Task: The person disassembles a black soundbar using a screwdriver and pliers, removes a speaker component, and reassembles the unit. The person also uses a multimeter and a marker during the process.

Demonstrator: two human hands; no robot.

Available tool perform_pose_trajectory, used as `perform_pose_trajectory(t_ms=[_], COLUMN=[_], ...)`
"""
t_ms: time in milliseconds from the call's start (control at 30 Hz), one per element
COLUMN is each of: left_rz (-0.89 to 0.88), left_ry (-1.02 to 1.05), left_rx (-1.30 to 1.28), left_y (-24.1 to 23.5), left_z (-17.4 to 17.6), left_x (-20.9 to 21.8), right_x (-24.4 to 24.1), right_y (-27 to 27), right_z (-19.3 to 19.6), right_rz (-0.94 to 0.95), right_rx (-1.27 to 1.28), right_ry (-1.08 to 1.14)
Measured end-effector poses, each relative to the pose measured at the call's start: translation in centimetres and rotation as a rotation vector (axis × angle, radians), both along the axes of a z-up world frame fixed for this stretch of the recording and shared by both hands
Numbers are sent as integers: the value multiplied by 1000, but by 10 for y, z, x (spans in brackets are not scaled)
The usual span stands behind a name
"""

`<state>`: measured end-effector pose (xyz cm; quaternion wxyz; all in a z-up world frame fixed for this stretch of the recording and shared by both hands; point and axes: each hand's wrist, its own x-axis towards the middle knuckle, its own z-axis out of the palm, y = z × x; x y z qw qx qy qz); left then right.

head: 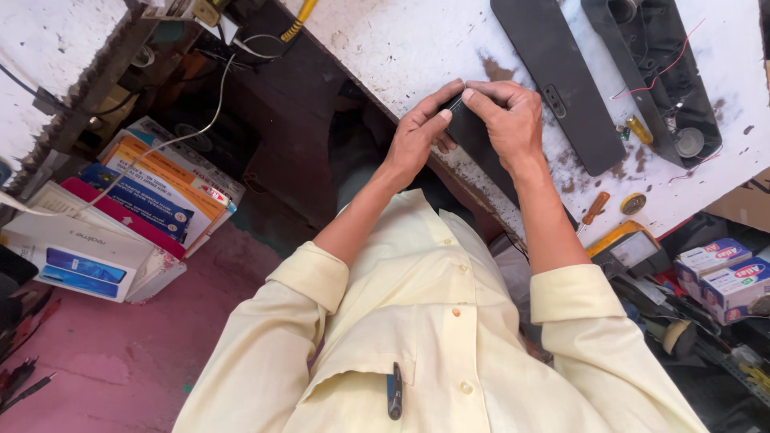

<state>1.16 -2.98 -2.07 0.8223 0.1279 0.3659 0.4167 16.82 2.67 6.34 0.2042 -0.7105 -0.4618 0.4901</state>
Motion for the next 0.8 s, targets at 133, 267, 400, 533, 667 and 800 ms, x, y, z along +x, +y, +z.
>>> perform_pose_trajectory(t_ms=[133, 267, 400, 533, 667, 800], left_rz=[5, 28, -5, -38, -103, -102], left_ry=[60, 13, 93, 319, 510, 717], left_rx=[-41, -119, -43, 139, 313, 493], left_y=[3, 7, 6, 9, -4, -5], left_z=[4, 6, 7, 14, 13, 16], left_x=[5, 5, 2, 4, 0, 6], right_x=[1, 3, 2, 22, 79, 140], right_y=[0, 2, -14, -67, -139, -208], right_z=[-1, -4, -7, 14, 37, 63], right_rz=[26, 217, 62, -98, -329, -537], right_rx=[41, 209, 304, 537, 530, 402], right_ry=[-31, -158, -219, -270, -574, -727])
